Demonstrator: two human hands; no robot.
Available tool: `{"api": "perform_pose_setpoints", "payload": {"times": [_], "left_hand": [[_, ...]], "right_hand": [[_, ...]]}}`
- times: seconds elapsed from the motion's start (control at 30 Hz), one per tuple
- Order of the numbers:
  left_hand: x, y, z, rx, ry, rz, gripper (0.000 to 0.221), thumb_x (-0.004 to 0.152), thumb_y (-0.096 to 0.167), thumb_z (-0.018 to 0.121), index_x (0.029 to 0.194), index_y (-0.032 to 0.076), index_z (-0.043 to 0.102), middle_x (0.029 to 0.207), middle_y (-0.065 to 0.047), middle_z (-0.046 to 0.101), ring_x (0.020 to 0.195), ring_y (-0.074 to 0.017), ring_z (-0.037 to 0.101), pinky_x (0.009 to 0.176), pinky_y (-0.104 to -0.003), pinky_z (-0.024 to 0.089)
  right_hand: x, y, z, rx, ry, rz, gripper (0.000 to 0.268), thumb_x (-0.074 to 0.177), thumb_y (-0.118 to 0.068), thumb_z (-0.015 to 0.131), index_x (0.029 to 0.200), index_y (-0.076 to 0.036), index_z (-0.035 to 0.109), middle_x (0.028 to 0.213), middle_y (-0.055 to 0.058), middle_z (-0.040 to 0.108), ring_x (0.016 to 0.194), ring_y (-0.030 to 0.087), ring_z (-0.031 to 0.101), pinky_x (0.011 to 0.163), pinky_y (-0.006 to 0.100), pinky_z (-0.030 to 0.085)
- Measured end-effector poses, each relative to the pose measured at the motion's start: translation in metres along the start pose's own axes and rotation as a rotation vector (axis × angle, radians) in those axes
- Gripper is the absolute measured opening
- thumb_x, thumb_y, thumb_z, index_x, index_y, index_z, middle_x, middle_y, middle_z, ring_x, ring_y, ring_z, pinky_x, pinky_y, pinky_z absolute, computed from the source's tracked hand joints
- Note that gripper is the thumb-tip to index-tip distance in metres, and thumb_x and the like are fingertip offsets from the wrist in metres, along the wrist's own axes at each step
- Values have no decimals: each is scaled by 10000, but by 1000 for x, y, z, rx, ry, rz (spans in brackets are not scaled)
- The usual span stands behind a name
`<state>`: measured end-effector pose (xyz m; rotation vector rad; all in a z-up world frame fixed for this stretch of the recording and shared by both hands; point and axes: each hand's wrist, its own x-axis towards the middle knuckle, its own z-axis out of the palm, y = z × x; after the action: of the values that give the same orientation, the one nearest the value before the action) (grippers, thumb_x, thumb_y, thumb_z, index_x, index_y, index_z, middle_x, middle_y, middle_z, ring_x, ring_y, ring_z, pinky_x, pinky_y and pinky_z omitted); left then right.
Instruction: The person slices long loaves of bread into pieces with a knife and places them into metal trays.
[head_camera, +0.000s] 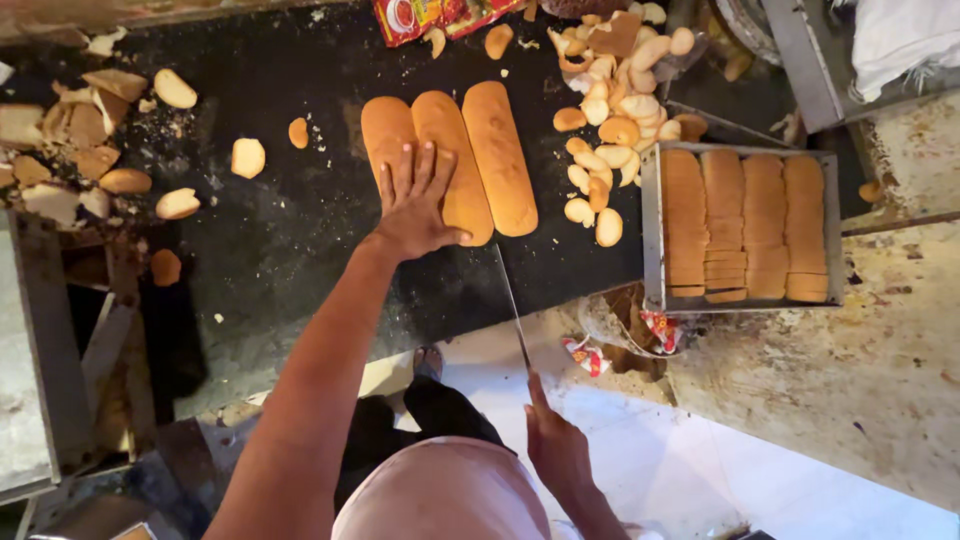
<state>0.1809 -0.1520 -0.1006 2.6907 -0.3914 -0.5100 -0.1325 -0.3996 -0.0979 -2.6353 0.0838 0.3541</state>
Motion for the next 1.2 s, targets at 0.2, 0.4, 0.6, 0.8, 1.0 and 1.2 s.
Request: {"api": "perform_pose_setpoints", "payload": {"times": [0.2, 0.4, 0.6, 0.8, 1.0, 1.2], "left_hand": [[-7, -56, 68, -335, 549, 45, 790, 1125, 515, 497, 1695, 100, 141, 1730, -351, -13, 1609, -540, -35, 1317, -583, 67], [-5, -66, 60, -421, 350, 5, 836, 1034, 544, 434, 1662, 125, 76, 1691, -319, -64, 1580, -459, -26, 1244, -579, 50], [-11, -61, 48, -511, 178, -110, 826, 1041, 592, 296, 1662, 185, -67, 1722, -152, -184, 1611, -293, -133, 1237, -542, -136], [-8, -62, 46, -486, 139, -103, 808, 1049, 585, 287, 1645, 200, -99, 1706, -147, -234, 1597, -304, -162, 1234, -521, -139], [-8, -65, 52, -476, 150, -96, 801, 1058, 575, 289, 1657, 204, -92, 1713, -154, -211, 1608, -307, -136, 1249, -534, -115], [-3, -67, 56, -440, 163, -92, 793, 1060, 576, 293, 1659, 202, -67, 1707, -173, -213, 1597, -332, -143, 1243, -541, -117]], "right_hand": [[49, -62, -27, 213, 248, -180, 596, 1017, -155, 544, 1576, -156, 339, 893, 205, 707, 643, 367, 683, 554, 455, 545], [181, -158, -56, 75, 258, -278, 623, 1019, -155, 531, 1596, -121, 300, 908, 264, 713, 763, 472, 696, 678, 574, 545], [220, -179, -40, -1, 119, -188, 630, 1022, -202, 519, 1600, -124, 282, 806, 276, 716, 768, 488, 705, 728, 596, 546], [228, -181, -31, -13, 94, -192, 664, 995, -180, 508, 1607, -120, 257, 837, 290, 723, 806, 509, 700, 760, 611, 542], [234, -181, -27, 6, 104, -218, 700, 965, -159, 522, 1609, -132, 250, 880, 303, 710, 800, 506, 705, 732, 614, 552], [182, -158, -30, -116, 16, -148, 662, 1018, -219, 529, 1614, -166, 247, 695, 311, 679, 682, 512, 688, 666, 634, 537]]}}
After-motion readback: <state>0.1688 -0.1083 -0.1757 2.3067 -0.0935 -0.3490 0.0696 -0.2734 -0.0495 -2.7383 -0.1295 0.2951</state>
